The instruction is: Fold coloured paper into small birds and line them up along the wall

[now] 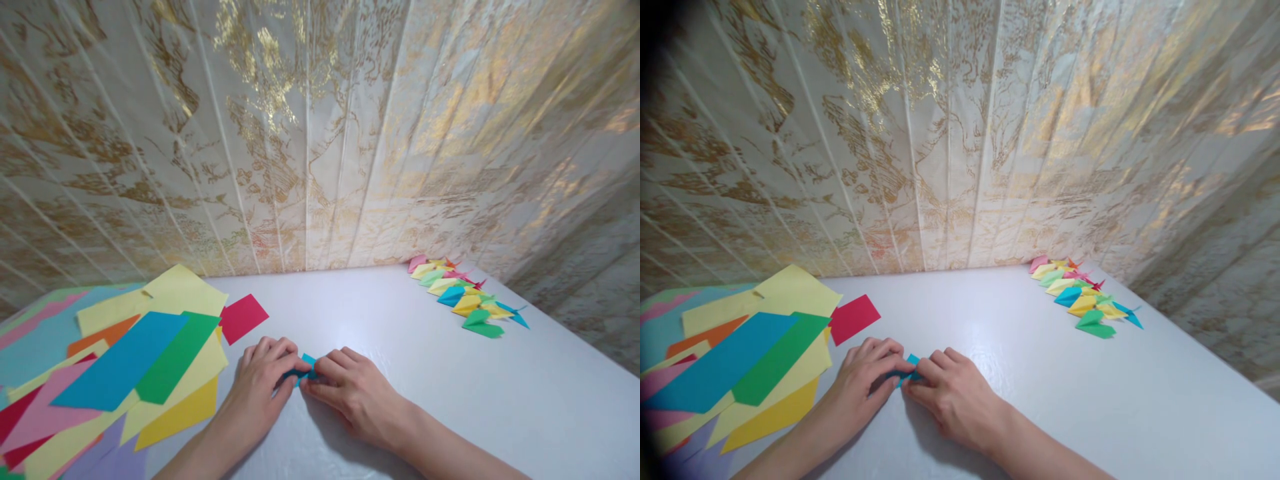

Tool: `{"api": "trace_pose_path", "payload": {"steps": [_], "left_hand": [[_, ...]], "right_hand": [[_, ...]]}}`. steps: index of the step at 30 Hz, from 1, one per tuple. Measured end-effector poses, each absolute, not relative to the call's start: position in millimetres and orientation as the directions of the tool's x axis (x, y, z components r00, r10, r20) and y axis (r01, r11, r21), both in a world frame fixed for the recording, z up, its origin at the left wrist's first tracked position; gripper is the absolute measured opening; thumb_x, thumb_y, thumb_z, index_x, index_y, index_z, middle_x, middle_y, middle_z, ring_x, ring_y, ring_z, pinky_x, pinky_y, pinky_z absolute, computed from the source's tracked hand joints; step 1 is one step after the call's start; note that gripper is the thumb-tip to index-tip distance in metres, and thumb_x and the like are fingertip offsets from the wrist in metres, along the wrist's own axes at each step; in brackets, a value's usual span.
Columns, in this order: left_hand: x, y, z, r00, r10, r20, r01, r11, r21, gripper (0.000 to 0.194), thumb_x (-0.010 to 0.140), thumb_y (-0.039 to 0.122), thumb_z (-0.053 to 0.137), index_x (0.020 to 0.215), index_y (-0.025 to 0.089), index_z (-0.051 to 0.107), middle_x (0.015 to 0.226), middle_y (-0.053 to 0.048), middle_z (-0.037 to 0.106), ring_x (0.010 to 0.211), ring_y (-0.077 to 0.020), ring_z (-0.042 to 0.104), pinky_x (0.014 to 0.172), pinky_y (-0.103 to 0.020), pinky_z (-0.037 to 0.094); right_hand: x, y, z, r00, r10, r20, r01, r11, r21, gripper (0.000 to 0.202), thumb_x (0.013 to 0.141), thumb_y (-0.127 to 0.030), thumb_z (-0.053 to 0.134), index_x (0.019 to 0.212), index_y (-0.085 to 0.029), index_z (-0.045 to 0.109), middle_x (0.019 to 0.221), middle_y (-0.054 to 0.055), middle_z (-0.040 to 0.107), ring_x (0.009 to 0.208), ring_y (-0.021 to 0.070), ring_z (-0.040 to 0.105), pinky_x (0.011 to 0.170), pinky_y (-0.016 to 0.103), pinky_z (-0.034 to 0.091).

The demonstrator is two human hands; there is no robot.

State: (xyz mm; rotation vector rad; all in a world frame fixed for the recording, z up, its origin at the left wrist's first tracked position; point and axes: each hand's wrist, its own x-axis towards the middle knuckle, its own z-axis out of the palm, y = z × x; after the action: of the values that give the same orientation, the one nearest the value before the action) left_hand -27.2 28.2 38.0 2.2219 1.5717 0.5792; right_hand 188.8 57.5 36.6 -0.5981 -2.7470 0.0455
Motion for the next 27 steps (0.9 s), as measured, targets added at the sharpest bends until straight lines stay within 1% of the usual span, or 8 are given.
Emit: {"api": "trace_pose_path", "payload": {"steps": [5, 13, 15, 18, 20, 23, 25, 27], "left_hand": [[-30.9, 28.3, 33.4, 0.319, 0.932, 0.172, 0.79, -0.362, 0.494, 0.036, 0.089, 0.008, 0.055, 0.103, 0.037, 0.072, 0.104, 0.003, 0.066, 0.1, -0.0209, 0.055, 0.087, -0.037, 0.039], [-36.0, 27.0, 27.5, 0.347, 0.914, 0.211, 0.783, -0.406, 0.472, 0.039, 0.094, 0.012, 0.049, 0.112, 0.04, 0.071, 0.107, 0.001, 0.067, 0.1, -0.0217, 0.054, 0.086, -0.039, 0.04], [-35.5, 25.9, 29.4, 0.341, 0.916, 0.211, 0.789, -0.401, 0.467, 0.035, 0.093, 0.015, 0.055, 0.112, 0.04, 0.071, 0.107, 0.001, 0.066, 0.1, -0.0218, 0.055, 0.087, -0.039, 0.04], [-33.7, 26.0, 33.7, 0.331, 0.924, 0.193, 0.804, -0.383, 0.455, 0.031, 0.085, 0.015, 0.069, 0.105, 0.038, 0.072, 0.106, 0.003, 0.066, 0.101, -0.0224, 0.055, 0.088, -0.04, 0.039], [-31.7, 26.6, 37.1, 0.347, 0.917, 0.195, 0.81, -0.398, 0.43, 0.031, 0.084, 0.012, 0.071, 0.102, 0.037, 0.073, 0.103, 0.004, 0.066, 0.101, -0.0221, 0.055, 0.087, -0.039, 0.038], [-28.5, 26.2, 41.8, 0.391, 0.895, 0.215, 0.819, -0.445, 0.363, 0.029, 0.088, 0.011, 0.068, 0.103, 0.035, 0.07, 0.102, 0.004, 0.067, 0.099, -0.0215, 0.056, 0.084, -0.038, 0.037], [-26.7, 24.9, 43.6, 0.417, 0.879, 0.233, 0.826, -0.473, 0.306, 0.027, 0.091, 0.011, 0.065, 0.104, 0.034, 0.069, 0.102, 0.003, 0.067, 0.097, -0.0215, 0.056, 0.083, -0.039, 0.036], [-25.6, 23.6, 43.7, 0.444, 0.86, 0.254, 0.832, -0.5, 0.241, 0.022, 0.093, 0.01, 0.063, 0.102, 0.029, 0.067, 0.101, 0.003, 0.068, 0.094, -0.0219, 0.057, 0.084, -0.041, 0.035]], "right_hand": [[192.6, 62.5, 38.1, -0.856, 0.426, 0.292, 0.423, 0.903, -0.078, 0.018, 0.091, -0.017, 0.065, 0.108, -0.024, 0.067, 0.094, 0.002, 0.066, 0.086, 0.0189, 0.052, 0.074, 0.035, 0.036], [219.7, 84.4, 52.4, -0.835, 0.482, 0.265, 0.444, 0.875, -0.191, 0.028, 0.082, -0.001, 0.061, 0.089, -0.026, 0.073, 0.095, 0.001, 0.069, 0.087, 0.0187, 0.053, 0.075, 0.033, 0.037], [223.6, 87.4, 53.8, -0.832, 0.488, 0.263, 0.439, 0.87, -0.224, 0.03, 0.081, 0.0, 0.059, 0.088, -0.026, 0.073, 0.094, 0.001, 0.07, 0.086, 0.0186, 0.054, 0.075, 0.032, 0.039], [221.5, 88.2, 51.0, -0.791, 0.521, 0.32, 0.437, 0.848, -0.299, 0.03, 0.079, 0.004, 0.055, 0.08, -0.022, 0.071, 0.088, 0.002, 0.069, 0.08, 0.0176, 0.054, 0.071, 0.03, 0.041], [215.1, 86.0, 46.8, -0.76, 0.541, 0.361, 0.425, 0.833, -0.355, 0.034, 0.076, 0.006, 0.052, 0.084, -0.02, 0.071, 0.089, 0.004, 0.068, 0.079, 0.0174, 0.056, 0.072, 0.028, 0.044], [201.8, 80.0, 40.3, -0.752, 0.544, 0.373, 0.391, 0.823, -0.411, 0.04, 0.079, 0.006, 0.051, 0.102, -0.019, 0.072, 0.098, 0.006, 0.069, 0.085, 0.0178, 0.061, 0.075, 0.027, 0.048], [193.9, 76.0, 37.5, -0.75, 0.553, 0.362, 0.403, 0.816, -0.413, 0.033, 0.083, 0.001, 0.055, 0.104, -0.019, 0.072, 0.098, 0.006, 0.069, 0.086, 0.0182, 0.062, 0.075, 0.026, 0.049], [188.1, 73.7, 36.6, -0.744, 0.575, 0.341, 0.442, 0.806, -0.393, 0.023, 0.086, -0.004, 0.061, 0.098, -0.019, 0.072, 0.095, 0.006, 0.07, 0.085, 0.0183, 0.062, 0.074, 0.026, 0.05]]}}
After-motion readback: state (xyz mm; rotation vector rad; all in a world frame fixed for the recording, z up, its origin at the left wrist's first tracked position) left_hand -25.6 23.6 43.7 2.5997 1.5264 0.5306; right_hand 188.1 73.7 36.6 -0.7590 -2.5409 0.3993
